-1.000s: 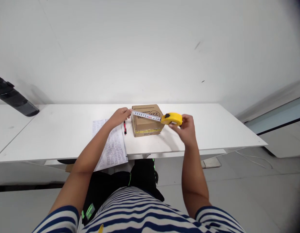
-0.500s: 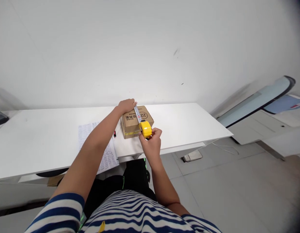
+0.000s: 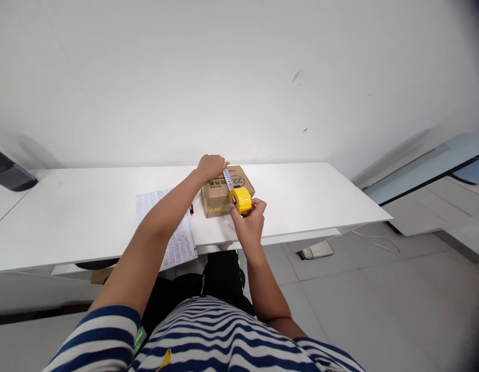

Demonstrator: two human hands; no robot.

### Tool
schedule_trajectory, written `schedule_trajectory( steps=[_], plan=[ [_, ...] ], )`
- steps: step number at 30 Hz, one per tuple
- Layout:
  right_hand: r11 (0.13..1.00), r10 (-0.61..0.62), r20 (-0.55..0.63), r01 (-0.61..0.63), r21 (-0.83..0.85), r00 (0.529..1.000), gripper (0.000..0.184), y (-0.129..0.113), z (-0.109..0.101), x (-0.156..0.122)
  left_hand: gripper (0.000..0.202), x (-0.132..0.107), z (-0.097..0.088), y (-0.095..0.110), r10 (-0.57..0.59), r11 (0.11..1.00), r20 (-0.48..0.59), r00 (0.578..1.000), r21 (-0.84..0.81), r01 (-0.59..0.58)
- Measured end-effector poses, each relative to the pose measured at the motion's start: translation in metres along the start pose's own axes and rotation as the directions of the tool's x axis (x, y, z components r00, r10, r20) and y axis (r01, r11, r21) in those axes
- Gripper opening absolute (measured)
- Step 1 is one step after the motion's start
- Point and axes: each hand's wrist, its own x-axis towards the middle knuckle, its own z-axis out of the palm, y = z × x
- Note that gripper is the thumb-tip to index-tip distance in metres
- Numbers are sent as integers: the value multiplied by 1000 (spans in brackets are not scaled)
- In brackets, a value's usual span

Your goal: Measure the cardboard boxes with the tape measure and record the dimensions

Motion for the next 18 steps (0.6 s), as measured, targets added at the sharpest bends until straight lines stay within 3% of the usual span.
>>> schedule_trajectory(
  steps=[3, 5, 8, 10, 12, 14, 18],
  plan=[
    [965, -187, -34, 190, 178, 982, 45, 13, 8, -2, 49, -28, -16, 17, 31, 996, -211, 977, -81, -49],
    [888, -350, -164, 382, 254, 922, 43, 21, 12, -2, 48, -54, -29, 37, 94, 968, -302, 949, -193, -157],
    [779, -471, -362, 572, 256, 805, 45, 26, 13, 0, 52, -88, -41, 61, 229, 864, -240, 943, -397, -311],
    [756, -477, -407, 600, 263, 779, 45, 27, 11, 1, 60, -97, -42, 67, 252, 797, -168, 953, -522, -303],
    [770, -439, -417, 573, 282, 796, 45, 29, 7, -1, 64, -95, -34, 62, 248, 800, -127, 961, -532, -276],
    [813, -352, -407, 491, 312, 843, 47, 33, 2, -5, 66, -90, -20, 49, 226, 869, -96, 969, -430, -245],
    [874, -64, -316, 206, 440, 947, 53, 54, -10, -13, 105, -99, 16, 7, 88, 953, -41, 995, -288, -96]
  ],
)
